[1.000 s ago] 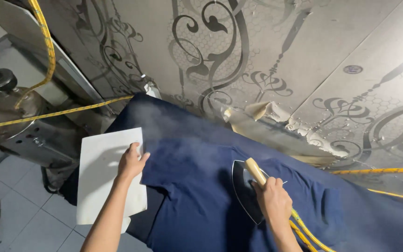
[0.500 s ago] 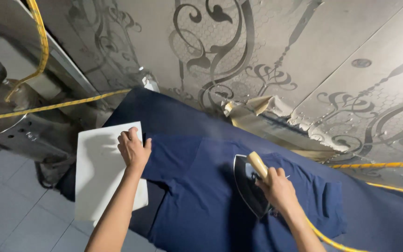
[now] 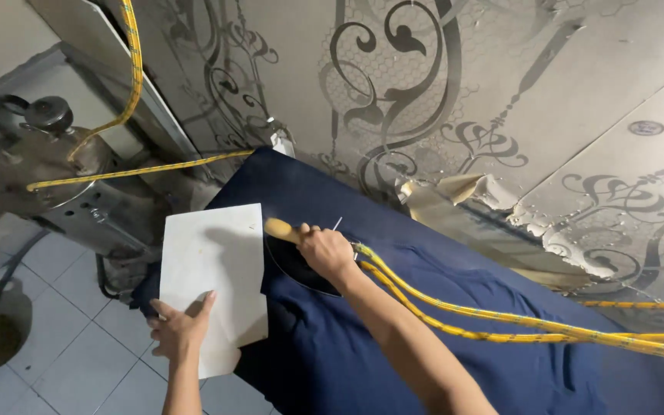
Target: Ironing and folding a blue t-shirt on an ironing board using a steam iron.
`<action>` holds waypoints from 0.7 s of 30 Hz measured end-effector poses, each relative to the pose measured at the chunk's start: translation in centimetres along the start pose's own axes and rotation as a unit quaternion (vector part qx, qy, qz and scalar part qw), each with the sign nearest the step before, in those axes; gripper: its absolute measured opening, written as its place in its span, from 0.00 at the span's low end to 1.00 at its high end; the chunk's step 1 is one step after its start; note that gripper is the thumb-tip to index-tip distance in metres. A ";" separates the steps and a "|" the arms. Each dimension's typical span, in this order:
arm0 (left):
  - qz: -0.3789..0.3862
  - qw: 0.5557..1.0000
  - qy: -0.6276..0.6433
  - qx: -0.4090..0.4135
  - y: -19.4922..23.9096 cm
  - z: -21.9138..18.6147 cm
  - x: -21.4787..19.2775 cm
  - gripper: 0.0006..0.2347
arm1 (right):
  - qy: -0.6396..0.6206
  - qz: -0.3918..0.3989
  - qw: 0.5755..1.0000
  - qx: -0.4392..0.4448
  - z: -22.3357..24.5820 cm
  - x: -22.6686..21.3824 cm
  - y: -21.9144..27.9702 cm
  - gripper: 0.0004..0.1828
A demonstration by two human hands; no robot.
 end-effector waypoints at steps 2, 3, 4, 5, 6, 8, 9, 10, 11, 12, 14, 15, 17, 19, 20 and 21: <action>0.154 0.982 0.045 -0.101 -0.8 1.5 0.4 0.55 | -0.013 -0.023 1.000 0.000 -0.3 1.8 -3.3 0.15; 0.152 0.980 0.054 -0.115 -1.1 2.3 -0.2 0.51 | -0.002 -0.053 0.998 0.019 -0.7 2.6 -5.1 0.11; 0.155 0.977 0.058 -0.131 -0.5 3.5 -0.1 0.47 | 0.007 -0.077 0.996 0.039 -1.0 3.8 -5.8 0.08; 0.156 0.977 0.053 -0.137 -0.9 5.5 1.4 0.47 | 0.002 -0.071 0.997 0.038 -0.7 4.6 -5.1 0.08; 0.139 0.973 0.116 -0.143 -2.4 6.6 2.2 0.40 | -0.001 -0.069 0.996 0.052 -0.8 4.9 -5.6 0.06; 0.120 0.965 0.180 -0.149 -4.1 8.6 2.7 0.34 | -0.003 -0.067 0.996 0.066 -1.1 6.7 -3.9 0.05; 0.166 0.903 0.342 -0.200 -4.2 9.6 3.0 0.30 | 0.114 -0.140 0.982 -0.051 -0.1 7.6 -1.6 0.08; 0.206 0.807 0.496 -0.244 -4.5 10.3 3.2 0.26 | 0.229 -0.211 0.935 -0.170 0.9 8.7 0.5 0.13; 0.204 0.805 0.500 -0.244 -5.4 10.9 3.3 0.26 | 0.230 -0.213 0.934 -0.173 3.0 5.3 0.8 0.13; 0.206 0.793 0.518 -0.247 -6.0 11.2 3.7 0.25 | 0.045 -0.071 0.992 -0.096 3.9 3.0 1.2 0.15; 0.213 0.780 0.531 -0.254 -5.9 10.8 3.6 0.23 | -0.144 0.081 0.986 -0.008 5.5 0.3 2.7 0.19; 0.207 0.772 0.550 -0.241 -5.4 10.0 3.0 0.22 | -0.161 0.096 0.982 -0.036 6.2 -0.4 3.1 0.24; 0.213 0.766 0.562 -0.229 -2.2 7.2 0.6 0.22 | -0.177 0.116 0.976 -0.052 6.0 -1.3 5.4 0.30; 0.231 0.739 0.585 -0.242 0.4 2.8 -4.5 0.22 | -0.158 0.093 0.982 -0.054 5.3 -2.0 6.4 0.52; 0.237 0.741 0.580 -0.240 0.2 1.9 -2.6 0.22 | -0.158 0.095 0.982 -0.046 4.7 -3.5 9.3 0.52; 0.224 0.776 0.558 -0.191 -0.1 0.9 -0.9 0.23 | -0.126 0.071 0.988 0.053 3.5 -5.2 12.2 0.34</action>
Point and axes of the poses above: each hand's wrist, its own y-axis away from the middle knuckle, its own x-axis out of the palm, z = x × y, the point moved 4 cm from there along -y, towards the middle knuckle, and after that the axes turned 12 degrees about -x, right-handed, at the moved point
